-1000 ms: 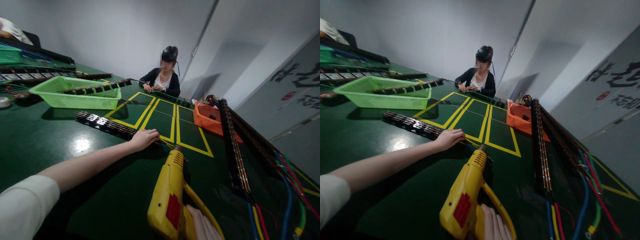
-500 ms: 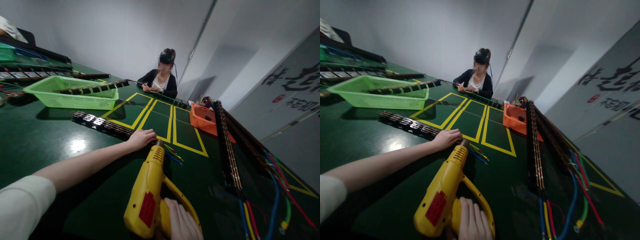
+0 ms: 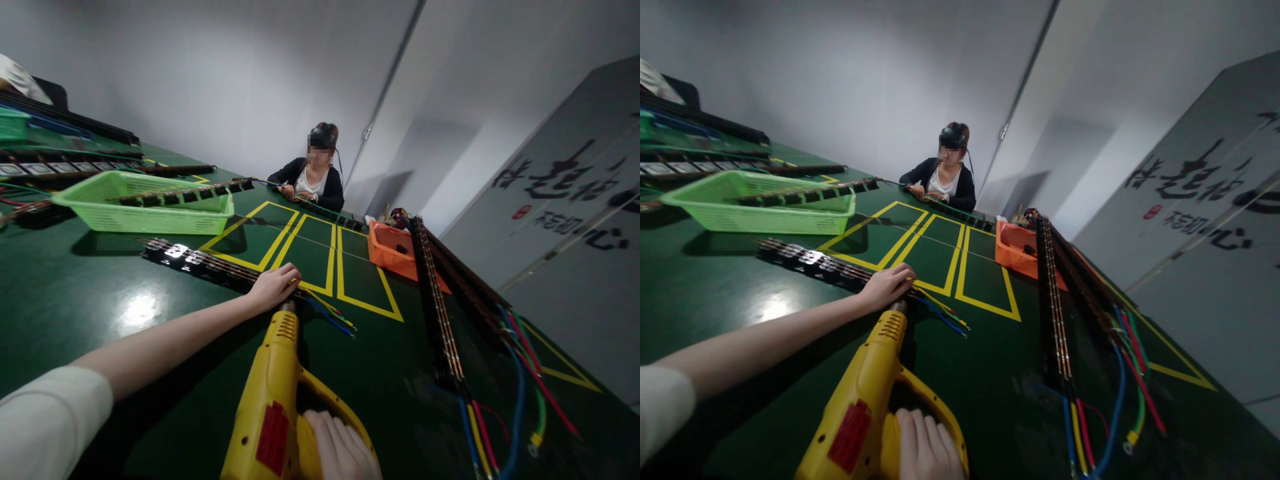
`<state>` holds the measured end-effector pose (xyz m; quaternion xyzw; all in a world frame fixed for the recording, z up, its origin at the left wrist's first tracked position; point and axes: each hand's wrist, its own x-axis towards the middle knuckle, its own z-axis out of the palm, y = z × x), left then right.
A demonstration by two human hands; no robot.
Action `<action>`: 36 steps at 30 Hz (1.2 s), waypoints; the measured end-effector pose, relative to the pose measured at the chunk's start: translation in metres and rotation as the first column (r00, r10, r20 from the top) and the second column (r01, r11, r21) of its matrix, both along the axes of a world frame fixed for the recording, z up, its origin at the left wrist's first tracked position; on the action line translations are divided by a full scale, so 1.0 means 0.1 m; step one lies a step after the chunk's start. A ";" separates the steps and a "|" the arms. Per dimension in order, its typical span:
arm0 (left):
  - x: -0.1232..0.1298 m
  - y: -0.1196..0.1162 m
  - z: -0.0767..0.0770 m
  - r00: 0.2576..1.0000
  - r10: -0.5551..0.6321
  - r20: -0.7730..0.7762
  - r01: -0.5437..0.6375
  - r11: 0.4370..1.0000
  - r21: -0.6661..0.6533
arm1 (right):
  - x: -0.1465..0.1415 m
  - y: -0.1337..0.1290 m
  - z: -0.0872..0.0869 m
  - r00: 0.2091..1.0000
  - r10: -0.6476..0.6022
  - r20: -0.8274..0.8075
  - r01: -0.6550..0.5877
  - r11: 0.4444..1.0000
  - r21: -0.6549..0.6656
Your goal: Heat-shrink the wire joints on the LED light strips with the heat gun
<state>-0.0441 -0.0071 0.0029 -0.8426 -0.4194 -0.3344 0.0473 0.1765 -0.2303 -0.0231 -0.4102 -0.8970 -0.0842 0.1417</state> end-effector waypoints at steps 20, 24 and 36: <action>-0.01 0.02 0.01 0.998 0.024 -0.052 -0.022 0.999 0.032 | -0.34 1.32 0.89 0.975 -0.154 -0.157 0.107 0.956 -0.274; -0.02 0.04 -0.01 0.999 0.006 -0.041 -0.004 0.998 0.063 | -0.36 1.75 0.70 0.979 -0.142 -0.148 0.102 0.963 -0.251; -0.01 -0.01 0.05 0.990 -0.093 0.102 0.085 0.993 0.079 | -0.35 2.23 0.68 0.997 -0.056 -0.045 0.044 0.971 -0.237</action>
